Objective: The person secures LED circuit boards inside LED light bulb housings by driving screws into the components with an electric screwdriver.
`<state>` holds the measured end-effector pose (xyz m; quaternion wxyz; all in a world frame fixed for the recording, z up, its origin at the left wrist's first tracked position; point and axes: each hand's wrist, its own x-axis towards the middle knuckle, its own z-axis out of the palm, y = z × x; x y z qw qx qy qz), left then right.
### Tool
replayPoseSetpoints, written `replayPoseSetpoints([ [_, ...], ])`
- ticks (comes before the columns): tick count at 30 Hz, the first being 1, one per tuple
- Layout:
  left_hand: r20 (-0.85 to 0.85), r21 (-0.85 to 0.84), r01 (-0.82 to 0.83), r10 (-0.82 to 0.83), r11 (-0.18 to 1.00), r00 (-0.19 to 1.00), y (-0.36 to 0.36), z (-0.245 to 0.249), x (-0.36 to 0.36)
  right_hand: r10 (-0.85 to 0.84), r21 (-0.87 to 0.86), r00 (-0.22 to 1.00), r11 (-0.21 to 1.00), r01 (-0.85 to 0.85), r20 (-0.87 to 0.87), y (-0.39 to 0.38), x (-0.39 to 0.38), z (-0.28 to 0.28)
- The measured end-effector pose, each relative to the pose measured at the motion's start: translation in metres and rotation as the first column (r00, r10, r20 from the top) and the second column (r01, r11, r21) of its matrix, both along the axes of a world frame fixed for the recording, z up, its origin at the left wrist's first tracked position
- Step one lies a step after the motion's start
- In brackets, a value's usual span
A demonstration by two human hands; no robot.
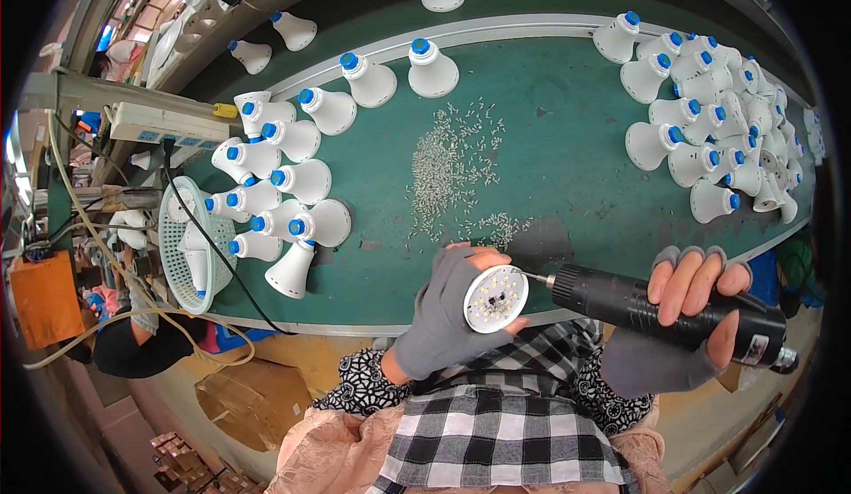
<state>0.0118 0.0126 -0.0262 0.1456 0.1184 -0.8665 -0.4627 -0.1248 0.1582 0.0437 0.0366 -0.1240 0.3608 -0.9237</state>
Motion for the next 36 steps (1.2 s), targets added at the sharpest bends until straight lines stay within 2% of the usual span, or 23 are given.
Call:
replayPoseSetpoints([
  [4,0.026,0.025,-0.002,0.002,1.000,1.000,0.000,0.002,0.000,0.010,-0.008,0.997,1.000,-0.011,-0.080,0.001,0.003,-0.002],
  [5,0.028,0.027,-0.001,0.000,1.000,1.000,0.000,0.002,0.000,0.012,-0.003,0.999,1.000,-0.012,-0.041,0.002,0.006,0.000],
  [20,0.047,0.027,-0.013,0.011,1.000,0.999,0.000,0.003,0.002,0.063,0.110,0.994,0.993,-0.053,-0.090,-0.001,0.019,0.008],
  [23,0.086,0.089,-0.028,0.021,0.996,0.996,0.003,0.006,0.003,0.100,0.041,0.989,0.995,-0.096,-0.106,0.000,0.015,0.003],
  [30,0.113,0.119,-0.007,-0.007,0.993,0.994,0.005,0.005,0.002,0.169,0.078,0.985,0.983,-0.166,-0.032,0.001,0.018,0.013],
  [32,0.132,0.148,-0.003,-0.017,0.989,0.991,0.005,0.005,0.002,0.238,0.040,0.969,0.971,-0.236,-0.072,0.003,0.009,0.007],
  [36,0.177,0.176,-0.014,-0.017,0.984,0.984,0.005,0.008,0.002,0.279,0.096,0.958,0.957,-0.273,-0.062,0.003,0.006,0.014],
])
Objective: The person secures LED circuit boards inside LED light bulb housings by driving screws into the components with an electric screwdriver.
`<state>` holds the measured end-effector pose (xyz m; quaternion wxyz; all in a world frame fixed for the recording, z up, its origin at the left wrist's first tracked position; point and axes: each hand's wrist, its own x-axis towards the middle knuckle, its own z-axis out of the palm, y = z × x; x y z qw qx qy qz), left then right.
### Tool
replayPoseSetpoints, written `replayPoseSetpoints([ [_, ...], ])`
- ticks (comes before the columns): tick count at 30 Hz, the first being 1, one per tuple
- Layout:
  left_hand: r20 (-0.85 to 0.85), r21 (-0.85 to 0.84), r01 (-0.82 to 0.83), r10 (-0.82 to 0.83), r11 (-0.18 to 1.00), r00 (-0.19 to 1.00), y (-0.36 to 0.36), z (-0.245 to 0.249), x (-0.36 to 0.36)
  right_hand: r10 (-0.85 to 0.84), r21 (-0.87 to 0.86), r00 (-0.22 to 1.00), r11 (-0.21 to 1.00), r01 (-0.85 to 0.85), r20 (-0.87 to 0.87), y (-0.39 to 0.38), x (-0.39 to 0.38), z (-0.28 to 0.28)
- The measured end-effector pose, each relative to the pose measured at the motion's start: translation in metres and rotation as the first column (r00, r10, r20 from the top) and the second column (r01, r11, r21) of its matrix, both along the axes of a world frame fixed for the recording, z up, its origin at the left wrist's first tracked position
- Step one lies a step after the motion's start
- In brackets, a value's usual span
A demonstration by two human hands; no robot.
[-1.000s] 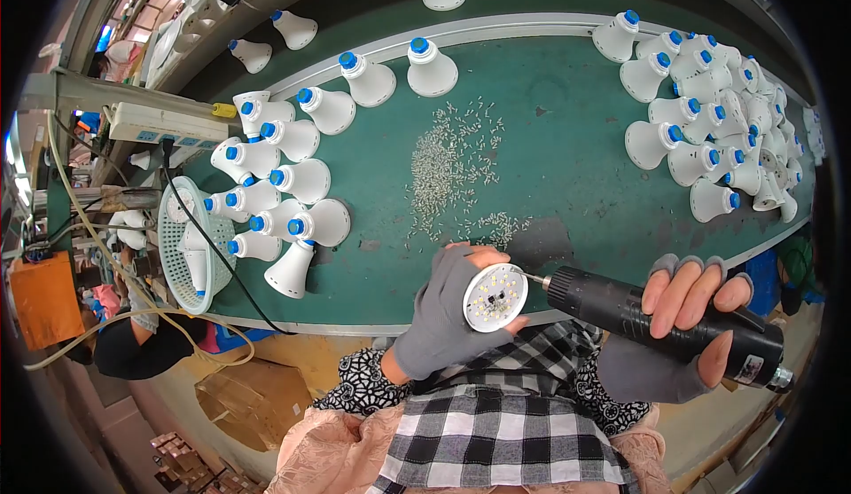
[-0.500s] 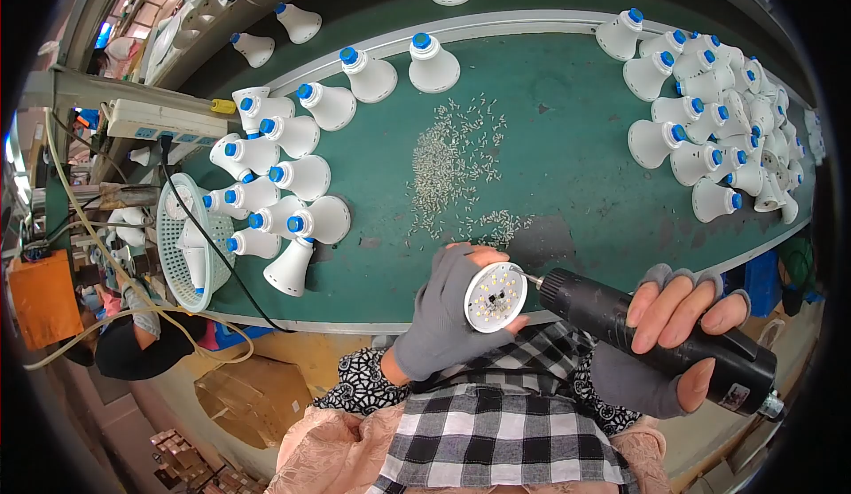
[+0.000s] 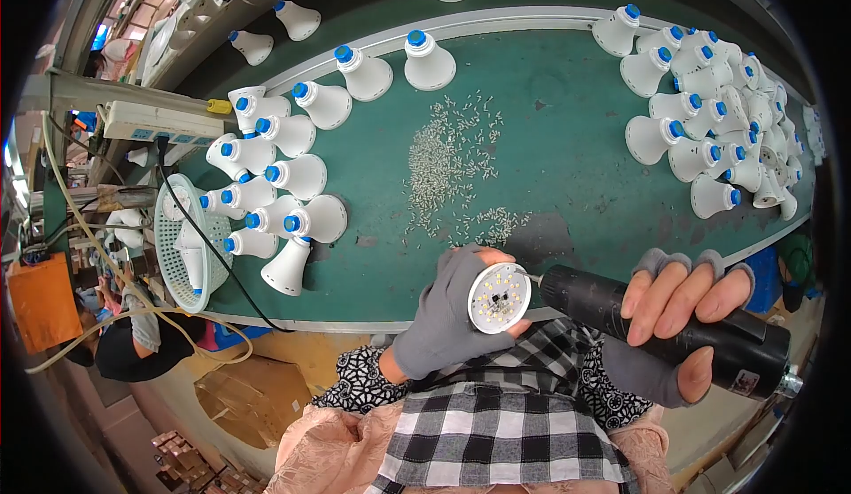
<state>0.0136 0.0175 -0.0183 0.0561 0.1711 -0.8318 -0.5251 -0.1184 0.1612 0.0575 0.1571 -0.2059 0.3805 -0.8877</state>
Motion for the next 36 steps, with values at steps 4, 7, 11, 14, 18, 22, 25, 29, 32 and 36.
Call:
replayPoseSetpoints([
  [4,0.028,0.013,0.028,-0.028,1.000,0.999,0.001,0.001,0.000,0.034,0.049,0.999,0.998,-0.034,-0.004,-0.001,0.002,-0.001],
  [7,0.017,0.166,0.029,-0.033,0.986,0.999,-0.004,-0.002,0.001,0.058,0.051,0.998,0.997,-0.058,-0.007,0.000,-0.005,0.001],
  [11,-0.053,0.608,-0.068,0.125,0.791,0.991,-0.025,-0.010,0.010,-0.022,-0.155,0.999,0.988,0.027,0.035,-0.005,-0.027,-0.010],
  [14,-0.011,0.844,-0.092,0.187,0.529,0.982,-0.040,-0.012,0.014,-0.106,-0.217,0.976,0.965,0.147,0.190,-0.008,-0.035,-0.017],
  [18,0.004,0.911,-0.103,0.241,0.399,0.971,-0.038,-0.021,0.017,-0.436,0.069,0.889,0.900,0.430,0.139,-0.023,-0.039,-0.045],
  [22,0.041,0.836,-0.175,0.260,0.520,0.965,-0.034,-0.025,0.026,-0.464,0.120,0.879,0.884,0.452,0.108,-0.035,-0.038,-0.063],
  [25,0.073,0.789,-0.244,0.308,0.564,0.948,-0.031,-0.017,0.024,-0.475,0.134,0.875,0.877,0.461,0.098,-0.040,-0.039,-0.064],
  [29,0.101,0.711,-0.300,0.331,0.635,0.938,-0.028,-0.016,0.022,-0.522,0.160,0.851,0.846,0.508,0.058,-0.035,-0.043,-0.065],
  [32,0.121,0.748,-0.279,0.290,0.602,0.949,-0.032,-0.018,0.026,-0.507,0.176,0.861,0.852,0.493,0.042,-0.032,-0.045,-0.067],
  [36,0.117,0.762,-0.240,0.237,0.601,0.964,-0.032,-0.010,0.020,-0.504,0.189,0.862,0.853,0.486,0.058,-0.035,-0.045,-0.070],
])
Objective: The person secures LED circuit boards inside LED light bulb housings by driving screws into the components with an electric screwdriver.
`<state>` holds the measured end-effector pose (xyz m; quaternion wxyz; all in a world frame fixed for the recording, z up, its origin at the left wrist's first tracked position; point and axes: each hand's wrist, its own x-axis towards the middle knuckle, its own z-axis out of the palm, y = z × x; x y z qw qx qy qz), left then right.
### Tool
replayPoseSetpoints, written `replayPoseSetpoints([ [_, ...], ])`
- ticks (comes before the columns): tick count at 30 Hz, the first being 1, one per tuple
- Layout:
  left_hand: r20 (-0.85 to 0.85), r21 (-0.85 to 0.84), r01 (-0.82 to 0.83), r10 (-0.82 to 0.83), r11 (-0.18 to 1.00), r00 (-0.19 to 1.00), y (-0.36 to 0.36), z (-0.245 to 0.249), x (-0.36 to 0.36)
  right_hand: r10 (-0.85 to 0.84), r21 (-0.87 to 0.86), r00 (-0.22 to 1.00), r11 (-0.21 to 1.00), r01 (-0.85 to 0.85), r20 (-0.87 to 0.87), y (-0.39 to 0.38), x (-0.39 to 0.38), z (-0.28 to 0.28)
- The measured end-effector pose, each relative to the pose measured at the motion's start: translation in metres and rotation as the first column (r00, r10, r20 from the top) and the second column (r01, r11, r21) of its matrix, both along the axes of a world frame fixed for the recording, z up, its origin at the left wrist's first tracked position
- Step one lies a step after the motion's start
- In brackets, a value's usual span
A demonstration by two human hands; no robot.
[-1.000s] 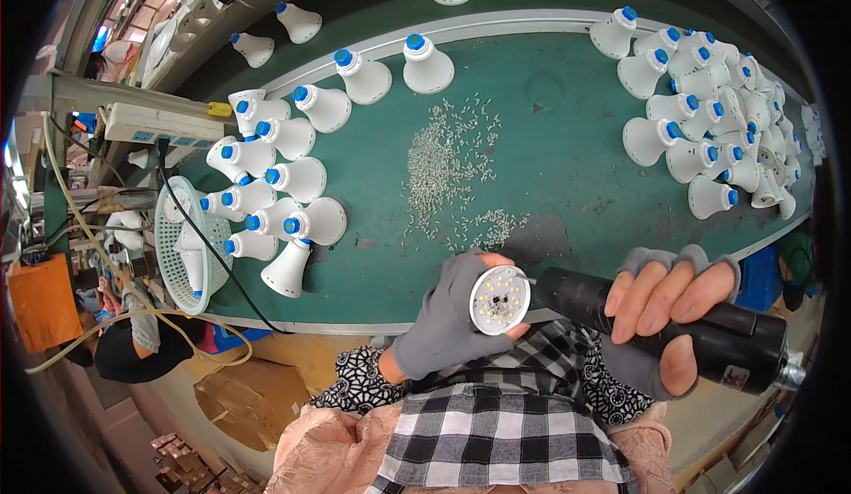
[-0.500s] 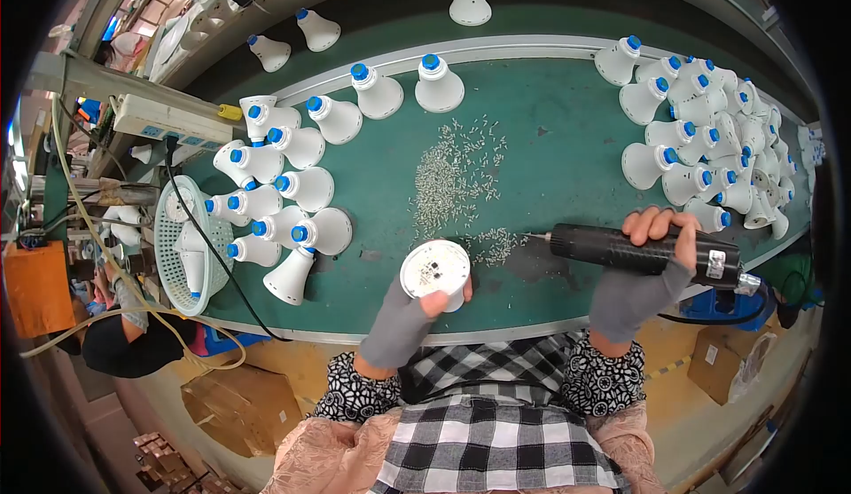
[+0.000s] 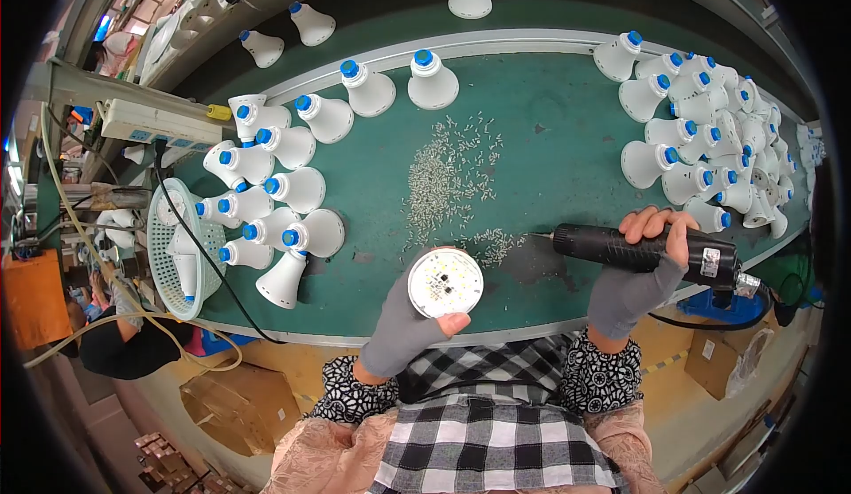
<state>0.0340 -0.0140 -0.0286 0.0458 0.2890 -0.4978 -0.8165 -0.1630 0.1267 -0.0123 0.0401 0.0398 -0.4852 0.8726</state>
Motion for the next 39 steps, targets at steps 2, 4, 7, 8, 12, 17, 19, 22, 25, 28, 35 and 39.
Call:
replayPoseSetpoints([
  [2,0.013,-0.032,0.014,-0.013,0.999,1.000,0.001,0.006,-0.002,-0.004,0.017,1.000,1.000,0.004,0.012,-0.002,0.000,-0.003],
  [4,0.023,-0.086,0.054,-0.052,0.995,0.998,0.000,0.010,-0.005,-0.007,0.022,1.000,1.000,0.007,0.006,-0.002,-0.001,-0.005],
  [7,0.022,-0.295,0.160,-0.161,0.942,0.987,-0.004,0.013,-0.010,-0.012,0.000,1.000,1.000,0.012,0.025,0.002,-0.002,-0.003],
  [8,0.017,-0.423,0.195,-0.208,0.885,0.978,-0.005,0.014,-0.015,-0.014,-0.012,0.999,1.000,0.014,0.036,0.005,-0.003,0.001],
  [12,0.097,-0.631,0.319,-0.336,0.708,0.937,-0.001,0.023,-0.029,0.067,-0.122,0.998,0.990,-0.064,0.017,0.017,0.001,0.018],
  [17,0.039,-0.628,0.370,-0.447,0.685,0.894,0.008,0.024,-0.037,0.210,-0.287,0.978,0.937,-0.198,0.014,0.032,0.003,0.033],
  [19,0.045,-0.674,0.379,-0.476,0.634,0.878,0.011,0.024,-0.036,0.234,-0.313,0.971,0.926,-0.210,0.041,0.036,0.003,0.035],
  [22,0.039,-0.731,0.367,-0.502,0.575,0.864,0.014,0.021,-0.033,0.257,-0.335,0.964,0.916,-0.223,0.062,0.039,0.003,0.034],
  [25,0.028,-0.787,0.336,-0.514,0.518,0.857,0.016,0.018,-0.030,0.255,-0.330,0.964,0.918,-0.219,0.072,0.038,0.004,0.034],
  [28,0.033,-0.824,0.301,-0.489,0.480,0.872,0.019,0.017,-0.028,0.257,-0.327,0.963,0.919,-0.221,0.074,0.039,0.004,0.034],
  [35,0.042,-0.841,0.283,-0.464,0.462,0.885,0.020,0.020,-0.028,0.251,-0.304,0.966,0.927,-0.220,0.064,0.037,0.007,0.035],
  [39,0.045,-0.863,0.275,-0.477,0.425,0.878,0.020,0.017,-0.028,0.233,-0.286,0.971,0.935,-0.209,0.050,0.036,0.009,0.037],
])
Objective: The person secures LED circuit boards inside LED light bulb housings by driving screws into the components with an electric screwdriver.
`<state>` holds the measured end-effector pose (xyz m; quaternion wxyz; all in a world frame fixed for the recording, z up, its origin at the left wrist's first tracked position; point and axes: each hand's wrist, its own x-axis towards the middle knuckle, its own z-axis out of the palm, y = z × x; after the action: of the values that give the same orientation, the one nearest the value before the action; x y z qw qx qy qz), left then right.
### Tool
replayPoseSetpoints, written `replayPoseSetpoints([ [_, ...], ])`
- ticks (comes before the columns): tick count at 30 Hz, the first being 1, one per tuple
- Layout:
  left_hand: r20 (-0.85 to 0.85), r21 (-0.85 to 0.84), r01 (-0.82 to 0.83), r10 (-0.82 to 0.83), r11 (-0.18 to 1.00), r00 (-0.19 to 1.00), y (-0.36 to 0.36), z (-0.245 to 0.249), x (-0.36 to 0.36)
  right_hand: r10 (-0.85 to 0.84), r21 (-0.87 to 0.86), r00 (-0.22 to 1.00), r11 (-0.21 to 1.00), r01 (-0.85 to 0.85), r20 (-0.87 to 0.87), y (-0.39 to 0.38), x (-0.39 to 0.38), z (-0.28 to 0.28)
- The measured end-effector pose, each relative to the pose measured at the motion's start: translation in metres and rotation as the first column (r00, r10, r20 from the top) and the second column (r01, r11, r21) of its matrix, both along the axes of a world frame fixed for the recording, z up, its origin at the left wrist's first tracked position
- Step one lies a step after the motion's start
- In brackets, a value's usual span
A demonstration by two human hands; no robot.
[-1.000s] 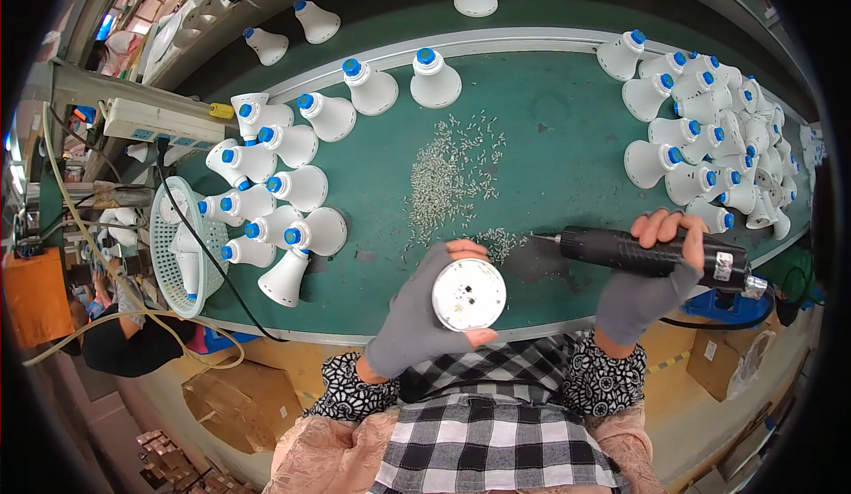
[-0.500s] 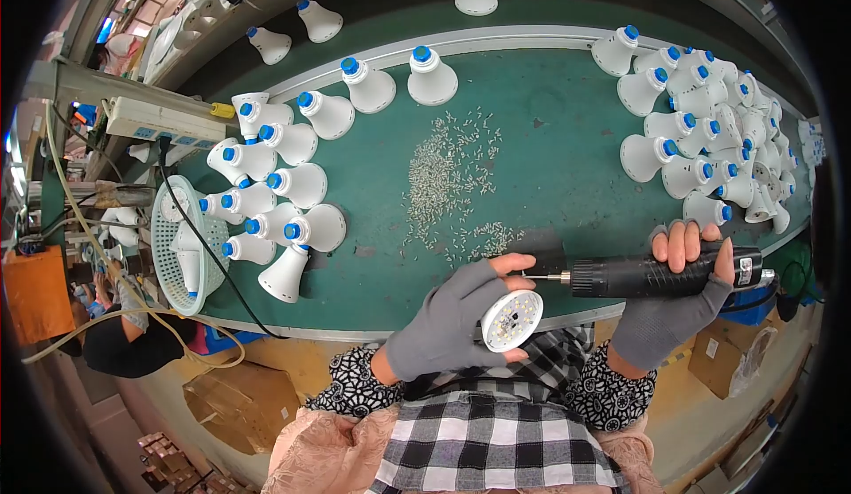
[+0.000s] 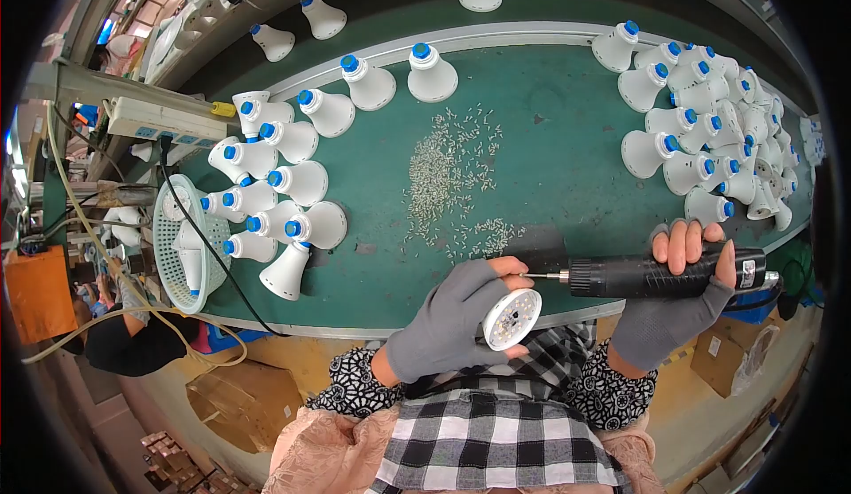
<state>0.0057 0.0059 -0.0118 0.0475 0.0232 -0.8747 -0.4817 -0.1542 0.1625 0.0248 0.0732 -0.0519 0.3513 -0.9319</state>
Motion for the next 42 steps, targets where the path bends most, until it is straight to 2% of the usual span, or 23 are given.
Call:
replayPoseSetpoints([
  [20,0.009,-0.009,0.004,-0.004,1.000,1.000,0.0027,0.0013,0.0008,-0.003,0.002,1.000,1.000,0.003,-0.005,-0.0001,0.0017,0.0041],
  [29,-0.032,0.048,0.019,-0.018,0.999,0.999,0.0051,-0.0019,0.0004,0.013,0.000,1.000,1.000,-0.013,-0.027,0.0010,0.0018,0.0059],
  [32,-0.009,-0.009,0.018,-0.018,1.000,1.000,0.0047,-0.0014,0.0001,0.016,-0.007,0.999,1.000,-0.016,-0.037,0.0018,0.0021,0.0070],
  [42,0.031,0.011,0.015,-0.015,1.000,0.999,0.0042,-0.0005,0.0008,0.011,-0.009,0.998,1.000,-0.011,-0.057,0.0005,0.0044,0.0047],
])
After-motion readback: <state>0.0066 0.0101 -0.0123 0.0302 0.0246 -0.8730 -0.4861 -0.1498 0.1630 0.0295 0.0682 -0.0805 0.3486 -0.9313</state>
